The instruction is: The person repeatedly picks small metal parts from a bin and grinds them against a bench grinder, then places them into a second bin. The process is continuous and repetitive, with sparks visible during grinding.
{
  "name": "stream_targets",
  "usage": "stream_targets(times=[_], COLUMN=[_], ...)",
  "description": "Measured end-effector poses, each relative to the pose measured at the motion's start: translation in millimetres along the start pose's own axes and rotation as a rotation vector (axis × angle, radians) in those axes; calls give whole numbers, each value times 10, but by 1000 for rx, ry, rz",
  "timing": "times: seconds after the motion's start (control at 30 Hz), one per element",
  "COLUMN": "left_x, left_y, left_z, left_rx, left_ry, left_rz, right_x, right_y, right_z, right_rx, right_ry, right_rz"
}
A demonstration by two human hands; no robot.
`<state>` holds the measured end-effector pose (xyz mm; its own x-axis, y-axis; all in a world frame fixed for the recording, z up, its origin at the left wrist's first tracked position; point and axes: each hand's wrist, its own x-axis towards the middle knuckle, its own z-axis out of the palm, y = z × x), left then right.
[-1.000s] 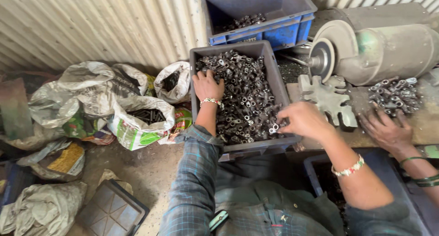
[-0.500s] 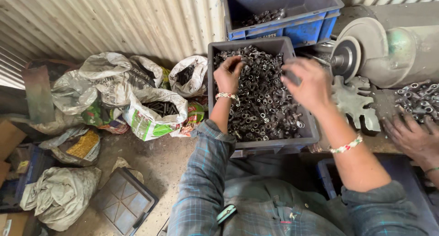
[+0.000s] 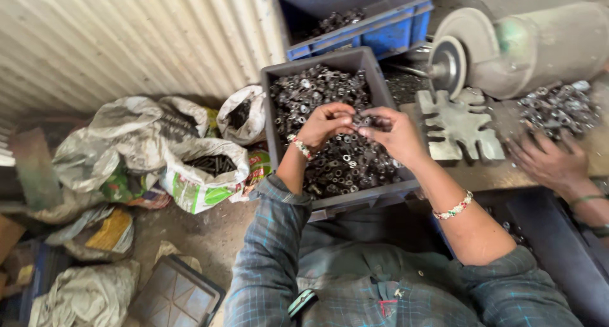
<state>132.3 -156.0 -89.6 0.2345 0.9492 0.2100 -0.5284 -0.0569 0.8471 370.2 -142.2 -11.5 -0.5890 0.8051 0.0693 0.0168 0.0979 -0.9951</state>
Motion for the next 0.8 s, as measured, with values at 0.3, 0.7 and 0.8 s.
stream_targets(times=[0.3,0.7,0.8], left_x=[-59,-47,-23], left_y=[249,147,131], left_z=[260,147,120], left_rx=[126,245,249], left_ry=[7,103,94], left_rz=[-61,-135,-136], right_x=[-548,-112,-6], right_y=[259,392,374], right_z=[-1281,-1403,-1369], right_rx=[-1201,-980,-1055], right_ry=[626,794,832], right_rz=[-302,18,42])
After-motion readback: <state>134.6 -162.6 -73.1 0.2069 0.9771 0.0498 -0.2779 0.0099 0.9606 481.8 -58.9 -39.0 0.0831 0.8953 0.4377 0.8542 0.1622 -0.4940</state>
